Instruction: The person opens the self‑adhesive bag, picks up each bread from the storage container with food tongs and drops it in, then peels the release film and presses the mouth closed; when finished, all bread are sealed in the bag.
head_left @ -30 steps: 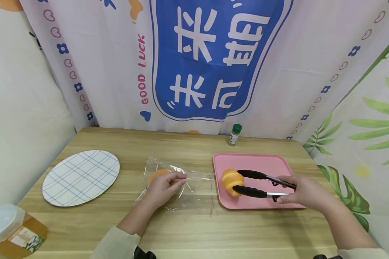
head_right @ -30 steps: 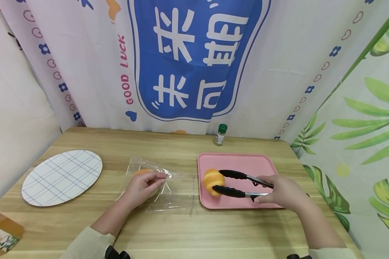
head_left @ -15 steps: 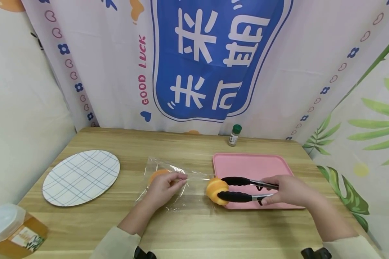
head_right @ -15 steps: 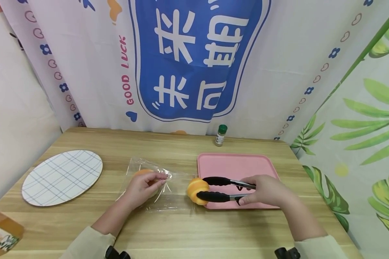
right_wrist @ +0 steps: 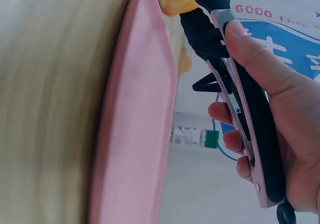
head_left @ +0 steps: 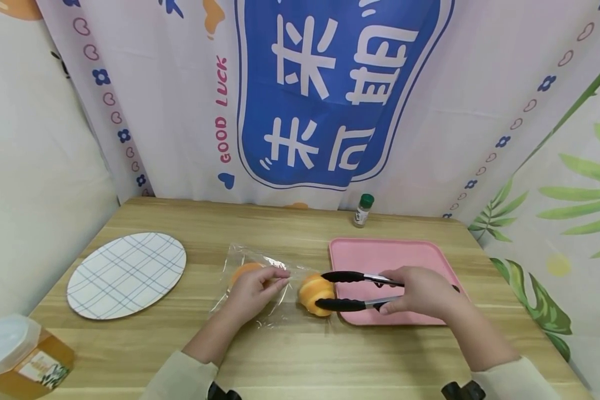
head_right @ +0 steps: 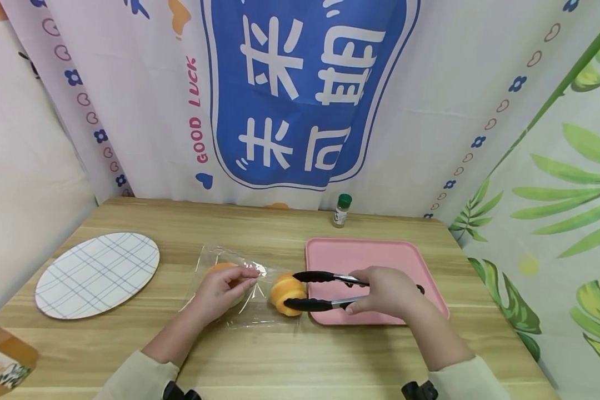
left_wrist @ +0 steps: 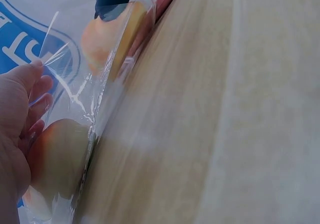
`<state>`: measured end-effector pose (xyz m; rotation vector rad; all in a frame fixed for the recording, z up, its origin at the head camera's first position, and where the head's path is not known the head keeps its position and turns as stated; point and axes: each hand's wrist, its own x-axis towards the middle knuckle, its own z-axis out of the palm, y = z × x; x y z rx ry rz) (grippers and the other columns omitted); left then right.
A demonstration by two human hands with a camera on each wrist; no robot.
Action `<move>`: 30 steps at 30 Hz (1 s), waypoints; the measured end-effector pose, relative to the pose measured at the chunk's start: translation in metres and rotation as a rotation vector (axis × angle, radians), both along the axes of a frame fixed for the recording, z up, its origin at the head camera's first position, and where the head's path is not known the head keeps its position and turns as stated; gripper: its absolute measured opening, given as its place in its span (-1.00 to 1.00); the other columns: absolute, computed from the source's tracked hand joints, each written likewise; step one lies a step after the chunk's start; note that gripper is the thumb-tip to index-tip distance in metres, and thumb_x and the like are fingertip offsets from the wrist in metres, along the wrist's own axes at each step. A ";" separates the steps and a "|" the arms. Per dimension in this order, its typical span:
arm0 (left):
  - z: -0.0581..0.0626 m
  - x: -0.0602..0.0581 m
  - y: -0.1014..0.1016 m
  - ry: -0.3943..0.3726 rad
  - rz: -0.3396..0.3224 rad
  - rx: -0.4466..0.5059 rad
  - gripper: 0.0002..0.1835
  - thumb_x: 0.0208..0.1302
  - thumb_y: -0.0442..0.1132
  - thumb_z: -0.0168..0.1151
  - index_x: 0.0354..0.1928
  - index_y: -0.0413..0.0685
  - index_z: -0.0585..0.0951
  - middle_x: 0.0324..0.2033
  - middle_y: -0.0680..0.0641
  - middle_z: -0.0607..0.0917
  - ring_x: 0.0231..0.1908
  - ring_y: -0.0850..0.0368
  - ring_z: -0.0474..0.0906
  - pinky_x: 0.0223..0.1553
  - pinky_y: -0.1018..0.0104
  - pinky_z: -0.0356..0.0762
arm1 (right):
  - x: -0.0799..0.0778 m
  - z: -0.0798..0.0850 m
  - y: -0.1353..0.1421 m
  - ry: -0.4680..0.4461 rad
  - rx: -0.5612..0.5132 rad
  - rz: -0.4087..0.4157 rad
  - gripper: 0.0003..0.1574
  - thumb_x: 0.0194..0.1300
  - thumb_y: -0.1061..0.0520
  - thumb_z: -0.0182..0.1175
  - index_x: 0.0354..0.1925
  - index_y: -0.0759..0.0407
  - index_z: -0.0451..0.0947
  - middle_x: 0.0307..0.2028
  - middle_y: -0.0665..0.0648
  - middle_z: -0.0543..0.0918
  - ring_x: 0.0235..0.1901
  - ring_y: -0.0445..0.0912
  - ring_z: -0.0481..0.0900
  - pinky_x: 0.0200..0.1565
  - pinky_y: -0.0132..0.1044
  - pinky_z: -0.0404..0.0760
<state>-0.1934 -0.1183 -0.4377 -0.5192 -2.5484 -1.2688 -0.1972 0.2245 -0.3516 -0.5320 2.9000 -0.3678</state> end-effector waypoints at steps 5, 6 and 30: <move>0.000 0.001 0.001 0.023 0.005 0.000 -0.88 0.26 -0.22 0.33 -0.20 -0.03 0.74 -0.17 0.03 0.79 -0.37 0.34 0.50 -0.35 0.47 0.50 | 0.006 -0.016 -0.010 0.001 -0.024 -0.037 -0.01 -0.18 -0.39 0.50 0.18 0.04 0.58 0.02 0.07 0.72 0.07 0.05 0.63 0.08 0.09 0.59; 0.000 0.000 0.001 0.025 0.003 0.004 -0.88 0.26 -0.22 0.33 -0.20 -0.03 0.74 -0.18 0.03 0.80 -0.38 0.34 0.50 -0.36 0.48 0.49 | 0.007 -0.019 -0.012 -0.002 -0.033 -0.050 -0.01 -0.17 -0.39 0.50 0.18 0.03 0.58 0.03 0.07 0.71 0.07 0.06 0.63 0.09 0.08 0.59; 0.001 0.002 0.001 -0.018 0.007 0.023 -0.85 0.26 -0.20 0.34 -0.16 0.00 0.74 -0.12 0.04 0.78 -0.39 0.31 0.53 -0.40 0.49 0.51 | 0.025 -0.056 -0.047 0.061 -0.139 -0.192 0.05 -0.22 -0.41 0.50 0.21 0.01 0.55 0.07 0.06 0.69 0.11 0.06 0.61 0.10 0.07 0.58</move>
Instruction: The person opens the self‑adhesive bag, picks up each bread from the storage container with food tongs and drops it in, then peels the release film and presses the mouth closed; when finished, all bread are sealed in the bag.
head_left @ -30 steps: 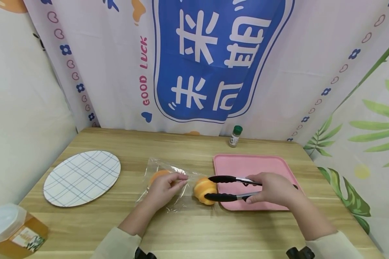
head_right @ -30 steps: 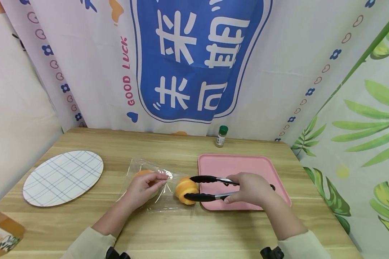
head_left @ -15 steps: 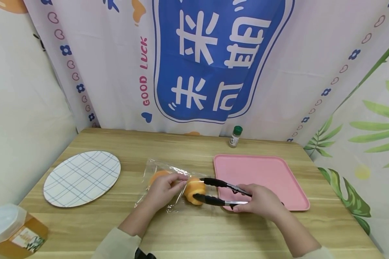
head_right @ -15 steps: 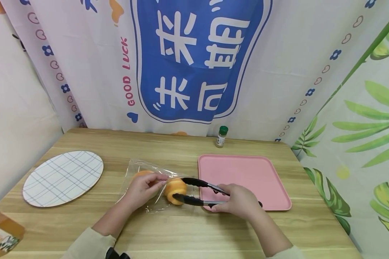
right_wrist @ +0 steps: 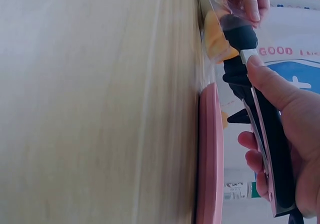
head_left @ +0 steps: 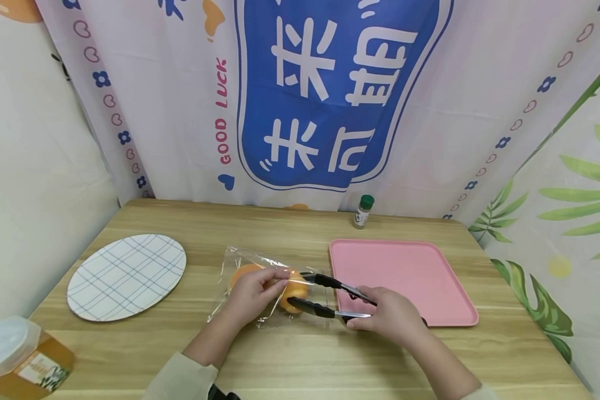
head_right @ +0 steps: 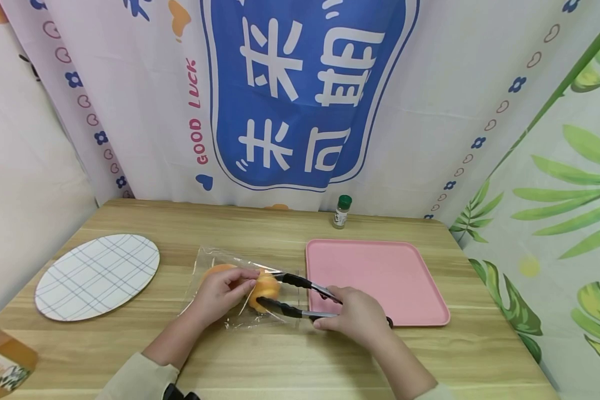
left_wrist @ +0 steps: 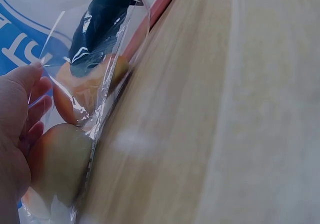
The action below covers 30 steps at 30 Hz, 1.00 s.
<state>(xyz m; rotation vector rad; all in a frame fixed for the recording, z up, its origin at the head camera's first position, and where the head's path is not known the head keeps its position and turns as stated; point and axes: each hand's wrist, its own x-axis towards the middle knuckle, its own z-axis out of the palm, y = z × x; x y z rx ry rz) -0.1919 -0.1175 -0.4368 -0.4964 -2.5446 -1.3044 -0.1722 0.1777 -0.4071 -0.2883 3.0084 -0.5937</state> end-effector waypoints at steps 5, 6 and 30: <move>-0.001 -0.001 0.000 0.011 -0.005 -0.005 -0.88 0.26 -0.20 0.34 -0.19 0.00 0.74 -0.18 0.03 0.79 -0.53 0.38 0.34 -0.51 0.49 0.38 | 0.000 0.000 -0.002 -0.006 0.009 0.006 0.06 -0.20 -0.41 0.50 0.22 0.04 0.54 0.08 0.08 0.68 0.12 0.08 0.60 0.11 0.09 0.57; -0.001 -0.001 0.000 0.012 -0.007 -0.007 -0.87 0.26 -0.20 0.34 -0.19 -0.01 0.74 -0.19 0.03 0.79 -0.51 0.38 0.37 -0.49 0.49 0.40 | -0.001 0.001 -0.002 -0.007 0.009 0.010 0.07 -0.20 -0.41 0.50 0.23 0.04 0.53 0.09 0.08 0.68 0.13 0.08 0.59 0.12 0.09 0.57; -0.004 -0.002 0.001 0.100 -0.005 0.014 -0.92 0.23 -0.26 0.35 -0.24 0.02 0.74 -0.29 0.08 0.80 -0.52 0.42 0.34 -0.48 0.50 0.41 | 0.012 0.034 0.090 -0.012 -0.032 -0.016 0.41 -0.19 -0.53 0.41 0.39 0.29 0.25 0.20 0.42 0.51 0.08 0.28 0.56 -0.03 0.18 0.61</move>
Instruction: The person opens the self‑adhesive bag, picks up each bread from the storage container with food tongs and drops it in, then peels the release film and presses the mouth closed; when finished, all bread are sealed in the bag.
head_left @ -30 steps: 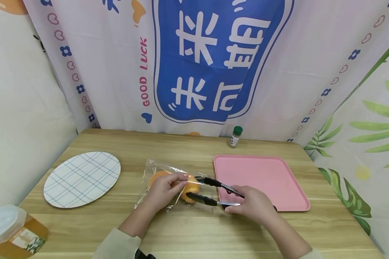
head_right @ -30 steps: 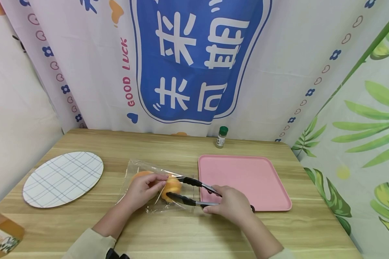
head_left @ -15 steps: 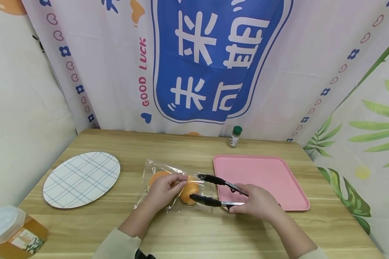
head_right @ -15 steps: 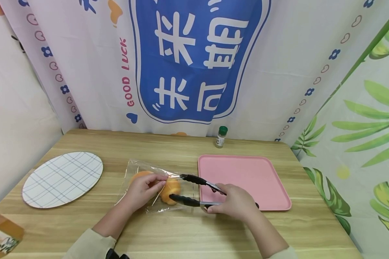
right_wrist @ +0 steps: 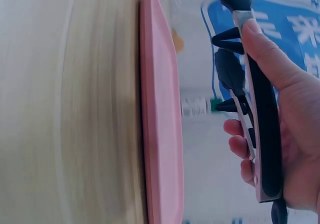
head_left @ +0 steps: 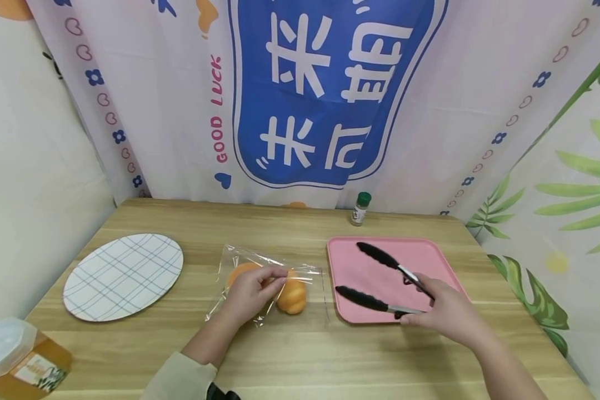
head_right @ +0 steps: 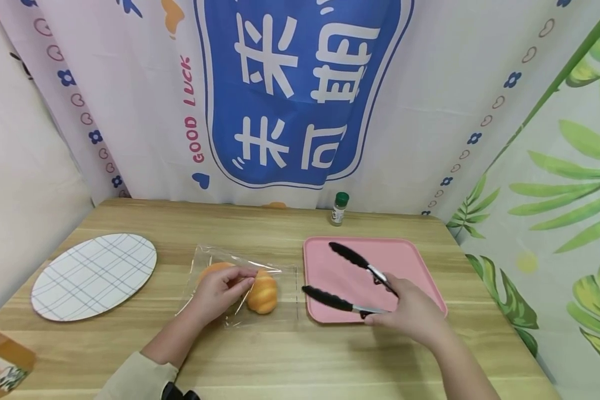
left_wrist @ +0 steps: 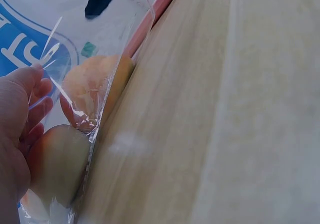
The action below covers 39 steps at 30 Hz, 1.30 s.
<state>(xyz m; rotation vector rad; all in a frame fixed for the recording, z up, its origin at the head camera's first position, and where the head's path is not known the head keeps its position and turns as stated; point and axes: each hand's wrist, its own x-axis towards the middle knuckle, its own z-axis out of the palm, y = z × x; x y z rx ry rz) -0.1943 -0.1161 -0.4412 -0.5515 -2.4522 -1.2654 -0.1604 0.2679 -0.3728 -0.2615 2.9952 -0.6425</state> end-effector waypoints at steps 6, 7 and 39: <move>0.000 -0.001 -0.001 0.013 0.009 -0.015 -0.92 0.25 -0.22 0.34 -0.23 0.05 0.74 -0.25 0.09 0.80 -0.49 0.40 0.37 -0.46 0.50 0.44 | 0.000 0.001 0.037 -0.074 -0.036 -0.173 0.48 0.00 -0.44 0.38 0.46 0.46 -0.04 0.17 0.57 0.44 -0.03 0.33 0.53 -0.17 0.08 0.62; 0.000 -0.001 -0.001 0.014 0.008 -0.015 -0.92 0.25 -0.22 0.34 -0.23 0.05 0.74 -0.25 0.09 0.80 -0.50 0.40 0.36 -0.47 0.50 0.43 | -0.001 0.001 0.043 -0.083 -0.045 -0.197 0.49 0.03 -0.43 0.37 0.46 0.49 -0.09 0.19 0.62 0.39 0.01 0.39 0.51 -0.13 0.12 0.61; 0.000 0.000 0.000 -0.019 -0.001 0.008 -0.92 0.23 -0.25 0.35 -0.24 0.03 0.74 -0.24 0.08 0.80 -0.46 0.40 0.40 -0.44 0.50 0.44 | -0.033 -0.065 0.155 -0.141 -0.173 -0.750 0.48 0.14 -0.59 0.09 0.48 0.46 -0.21 0.35 0.68 0.06 0.30 0.56 0.07 0.29 0.41 0.15</move>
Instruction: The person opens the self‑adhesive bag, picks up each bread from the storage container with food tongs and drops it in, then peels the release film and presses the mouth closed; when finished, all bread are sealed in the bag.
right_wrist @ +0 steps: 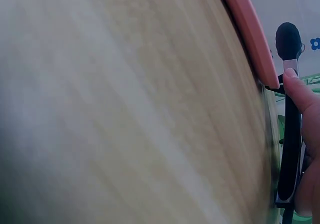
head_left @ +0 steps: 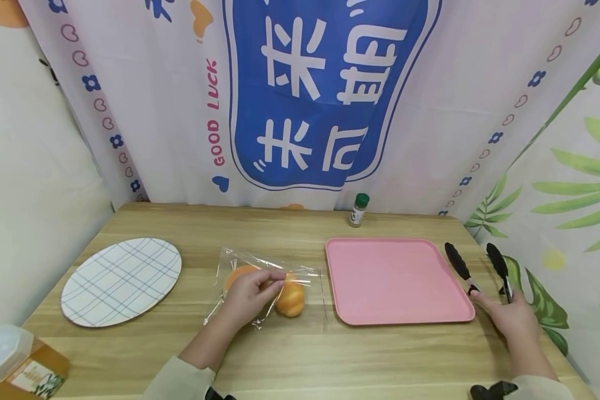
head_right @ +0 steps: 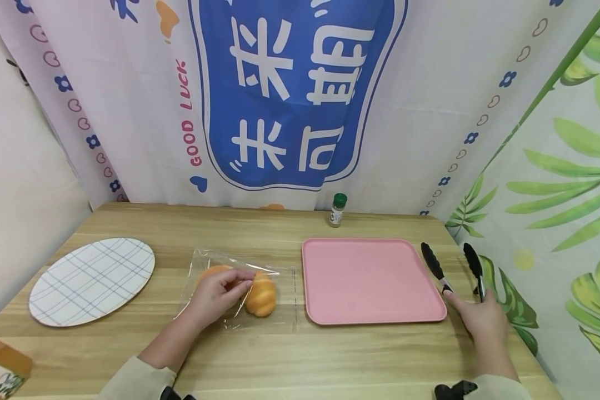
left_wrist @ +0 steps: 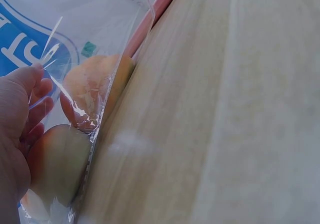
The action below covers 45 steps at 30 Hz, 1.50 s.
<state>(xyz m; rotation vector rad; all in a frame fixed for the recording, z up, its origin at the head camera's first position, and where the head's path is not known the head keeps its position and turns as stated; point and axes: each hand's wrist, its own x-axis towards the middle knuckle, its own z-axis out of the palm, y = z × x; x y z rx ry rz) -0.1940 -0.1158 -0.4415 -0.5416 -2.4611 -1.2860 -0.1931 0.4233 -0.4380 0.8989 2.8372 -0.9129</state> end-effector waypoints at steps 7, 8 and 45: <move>0.000 0.000 0.001 -0.001 0.002 0.005 -0.92 0.24 -0.24 0.35 -0.24 0.03 0.74 -0.26 0.09 0.80 -0.49 0.42 0.37 -0.47 0.51 0.42 | 0.000 0.001 -0.001 0.005 0.019 0.001 0.46 0.17 -0.58 0.04 0.46 0.49 -0.22 0.33 0.71 0.07 0.29 0.58 0.07 0.29 0.42 0.16; 0.001 0.000 0.001 -0.001 0.002 0.003 -0.92 0.23 -0.25 0.35 -0.24 0.02 0.74 -0.27 0.08 0.80 -0.50 0.42 0.36 -0.47 0.51 0.42 | 0.001 0.002 -0.002 0.014 0.036 0.000 0.44 0.19 -0.57 0.03 0.46 0.50 -0.22 0.32 0.72 0.07 0.29 0.58 0.07 0.29 0.42 0.16; 0.004 -0.003 0.006 -0.093 0.140 -0.043 -0.90 0.27 -0.18 0.33 -0.21 0.06 0.74 -0.32 0.03 0.78 -0.46 0.28 0.44 -0.44 0.45 0.42 | 0.054 0.007 -0.292 0.309 -0.692 0.585 -0.48 0.29 0.15 0.26 0.15 0.38 0.47 0.01 0.28 0.63 -0.06 -0.04 0.61 -0.05 -0.43 0.66</move>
